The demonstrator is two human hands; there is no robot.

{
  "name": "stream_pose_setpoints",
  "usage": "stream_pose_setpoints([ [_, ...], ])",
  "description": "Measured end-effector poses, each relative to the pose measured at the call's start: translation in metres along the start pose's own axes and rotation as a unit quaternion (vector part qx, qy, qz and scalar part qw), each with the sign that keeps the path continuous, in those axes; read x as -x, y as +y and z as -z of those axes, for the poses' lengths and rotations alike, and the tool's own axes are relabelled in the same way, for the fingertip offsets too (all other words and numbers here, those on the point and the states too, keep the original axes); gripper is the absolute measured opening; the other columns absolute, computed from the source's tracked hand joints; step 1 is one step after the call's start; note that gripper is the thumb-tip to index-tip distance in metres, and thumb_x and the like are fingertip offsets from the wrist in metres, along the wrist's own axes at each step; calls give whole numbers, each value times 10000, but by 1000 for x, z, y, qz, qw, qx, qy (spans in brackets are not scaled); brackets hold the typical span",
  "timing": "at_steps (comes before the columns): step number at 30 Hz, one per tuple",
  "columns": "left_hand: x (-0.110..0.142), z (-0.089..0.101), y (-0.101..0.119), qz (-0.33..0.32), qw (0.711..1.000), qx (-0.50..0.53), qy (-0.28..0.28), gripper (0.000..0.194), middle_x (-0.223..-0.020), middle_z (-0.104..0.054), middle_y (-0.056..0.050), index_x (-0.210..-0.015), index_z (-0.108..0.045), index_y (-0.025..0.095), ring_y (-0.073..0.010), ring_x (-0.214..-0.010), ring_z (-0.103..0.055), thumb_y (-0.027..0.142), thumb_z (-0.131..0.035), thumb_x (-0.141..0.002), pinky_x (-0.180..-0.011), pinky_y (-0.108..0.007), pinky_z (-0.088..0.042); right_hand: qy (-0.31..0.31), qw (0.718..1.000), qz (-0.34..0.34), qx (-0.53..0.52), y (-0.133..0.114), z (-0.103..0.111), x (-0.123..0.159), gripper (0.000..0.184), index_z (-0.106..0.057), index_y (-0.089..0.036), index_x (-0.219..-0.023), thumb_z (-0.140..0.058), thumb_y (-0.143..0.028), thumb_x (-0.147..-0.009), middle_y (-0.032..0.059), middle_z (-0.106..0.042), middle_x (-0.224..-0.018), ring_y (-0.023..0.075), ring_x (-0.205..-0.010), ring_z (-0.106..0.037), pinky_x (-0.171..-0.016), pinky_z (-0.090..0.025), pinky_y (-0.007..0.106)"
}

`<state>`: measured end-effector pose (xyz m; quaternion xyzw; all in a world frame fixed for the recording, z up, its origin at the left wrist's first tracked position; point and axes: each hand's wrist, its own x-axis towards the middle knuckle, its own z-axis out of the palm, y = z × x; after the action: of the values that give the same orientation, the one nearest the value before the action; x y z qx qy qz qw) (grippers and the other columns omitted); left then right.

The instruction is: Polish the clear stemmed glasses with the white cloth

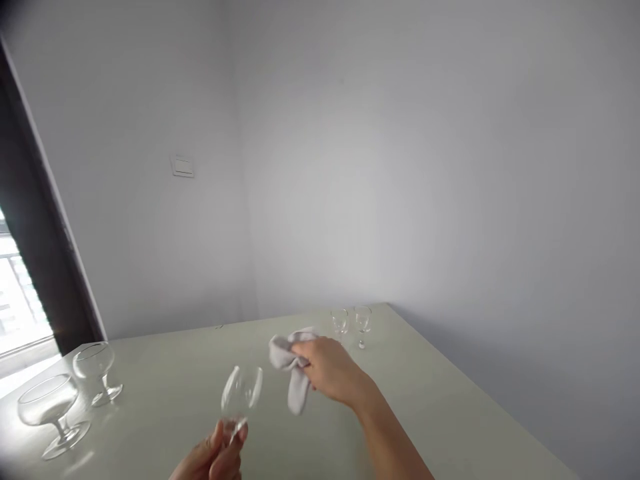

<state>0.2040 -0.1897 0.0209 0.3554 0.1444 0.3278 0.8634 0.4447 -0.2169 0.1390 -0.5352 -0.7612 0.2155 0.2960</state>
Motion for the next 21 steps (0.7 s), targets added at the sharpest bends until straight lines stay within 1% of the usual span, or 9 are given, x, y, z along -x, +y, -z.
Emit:
stream_pose_setpoints([
  [3,-8,-4,23,-96,985,10,143,340,-588,-405,72,-978,-654,170,-42,-508,-389,430,-643,-759,-560,-197,-391,145,985,-55,76,9,-4,-10,173,-549,-222,-749,-391,-177,-805,-32,-543,-626,124,-511,-540,-485,-381,227],
  [5,-15,-6,42,-145,961,-83,222,359,-656,-439,55,-1024,-630,190,-67,-579,-430,431,-634,-758,-610,-223,-405,216,967,-62,119,14,-9,-16,211,-583,-231,-897,-379,-216,-845,-6,-612,-668,156,-564,-572,-502,-398,252],
  [6,-19,-7,50,-162,940,-165,253,348,-659,-449,49,-977,-637,190,-76,-581,-434,458,-615,-756,-598,-226,-396,247,957,-56,141,16,-13,-19,242,-584,-233,-972,-374,-215,-853,12,-649,-725,169,-599,-589,-512,-408,263],
  [8,-28,-8,62,-187,878,-327,294,334,-635,-468,42,-786,-628,180,-88,-560,-430,507,-567,-752,-564,-227,-366,306,933,-23,187,18,-23,-23,314,-561,-215,-1094,-361,-170,-856,58,-689,-908,194,-699,-625,-570,-445,295],
  [10,-37,-10,66,-194,827,-425,313,366,-577,-461,46,-623,-548,179,-92,-526,-417,516,-515,-764,-541,-228,-336,343,911,44,226,18,-35,-27,407,-520,-182,-1192,-344,-90,-838,103,-650,-1115,227,-887,-632,-705,-472,343],
  [13,-46,-14,58,-180,804,-475,310,364,-493,-429,59,-552,-469,193,-96,-472,-402,482,-479,-773,-500,-224,-294,309,899,173,258,8,-54,-30,483,-408,-173,-1329,-378,-95,-853,113,-555,-1280,263,-1151,-510,-927,-401,420],
  [16,-46,-19,45,-140,777,-538,295,318,-402,-418,54,-476,-433,206,-107,-403,-381,372,-499,-739,-459,-234,-243,226,911,255,235,-7,-70,-31,478,-393,-193,-1345,-462,-222,-873,86,-598,-1229,271,-1123,-519,-955,-387,432],
  [19,-38,-26,38,-117,745,-591,286,316,-385,-432,37,-425,-416,216,-117,-394,-369,291,-495,-722,-464,-250,-203,180,928,265,188,-19,-75,-29,350,-520,-209,-1227,-443,-227,-885,59,-664,-1093,254,-1051,-546,-947,-377,442],
  [21,-32,-31,38,-135,692,-658,264,315,-443,-481,24,-457,-451,216,-128,-434,-385,298,-480,-760,-487,-260,-196,170,950,226,135,-21,-70,-27,281,-613,-222,-1081,-403,-206,-895,46,-678,-1002,227,-979,-559,-903,-389,420],
])
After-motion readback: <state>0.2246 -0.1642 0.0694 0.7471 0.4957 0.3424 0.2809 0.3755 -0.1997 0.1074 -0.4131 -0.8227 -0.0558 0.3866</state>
